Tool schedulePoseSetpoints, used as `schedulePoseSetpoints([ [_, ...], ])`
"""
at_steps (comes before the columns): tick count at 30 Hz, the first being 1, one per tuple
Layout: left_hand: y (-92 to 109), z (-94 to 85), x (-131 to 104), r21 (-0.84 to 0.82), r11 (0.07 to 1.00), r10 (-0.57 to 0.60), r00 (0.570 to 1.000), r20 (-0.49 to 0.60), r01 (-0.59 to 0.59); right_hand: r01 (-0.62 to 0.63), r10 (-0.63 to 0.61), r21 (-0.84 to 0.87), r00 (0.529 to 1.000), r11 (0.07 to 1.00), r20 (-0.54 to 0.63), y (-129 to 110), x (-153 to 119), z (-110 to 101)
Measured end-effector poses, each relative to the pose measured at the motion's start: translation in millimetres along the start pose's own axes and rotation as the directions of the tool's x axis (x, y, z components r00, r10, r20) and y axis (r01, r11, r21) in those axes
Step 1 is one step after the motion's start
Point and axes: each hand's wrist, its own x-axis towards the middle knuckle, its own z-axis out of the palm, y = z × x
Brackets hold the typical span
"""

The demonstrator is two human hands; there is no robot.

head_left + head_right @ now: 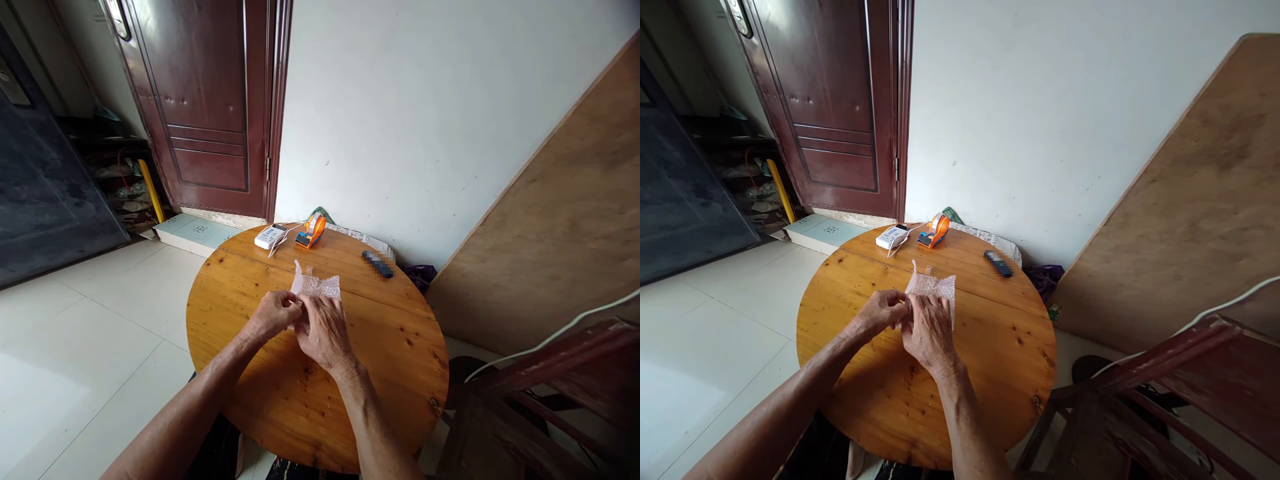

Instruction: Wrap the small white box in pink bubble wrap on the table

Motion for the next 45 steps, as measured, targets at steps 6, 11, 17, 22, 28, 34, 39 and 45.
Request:
schedulePoseSetpoints([
  [6,6.8,-9.1,-9.0,0.286,0.912,0.25,0.951,0.184,-0.295,-0.035,0.049,0.202,0.997,0.979,-0.063,9.7,-1.6,-4.0],
  [11,12.5,-3.5,-9.9,0.562,0.77,0.245,0.954,0.174,-0.301,-0.097,0.15,0.244,0.967,0.965,-0.206,23.7,-1.5,-3.6],
  [17,-0.1,7.0,-8.5,0.723,0.53,0.453,0.869,0.2,-0.443,-0.453,0.52,0.313,0.835,0.835,-0.18,54.6,-4.1,-8.6],
  [22,-18.8,6.3,-4.7,0.629,0.504,0.659,0.734,0.163,-0.592,-0.673,0.682,0.308,0.725,0.672,0.096,66.4,-22.7,-22.1],
  [28,-23.1,6.4,-3.5,0.571,0.533,0.682,0.716,0.146,-0.625,-0.725,0.704,0.301,0.683,0.619,0.197,57.1,-42.3,-20.4],
  [34,-28.7,7.2,-1.6,0.572,0.522,0.699,0.702,0.138,-0.633,-0.755,0.744,0.183,0.654,0.63,0.135,44.2,-19.3,-3.8],
  [39,-31.8,7.9,-0.6,0.583,0.521,0.682,0.715,0.155,-0.624,-0.703,0.688,0.156,0.711,0.694,0.145,35.8,-9.8,9.9],
  [45,-34.1,9.1,-0.3,0.622,0.463,0.712,0.683,0.163,-0.631,-0.681,0.689,0.245,0.722,0.69,0.063,36.6,-14.6,14.6],
])
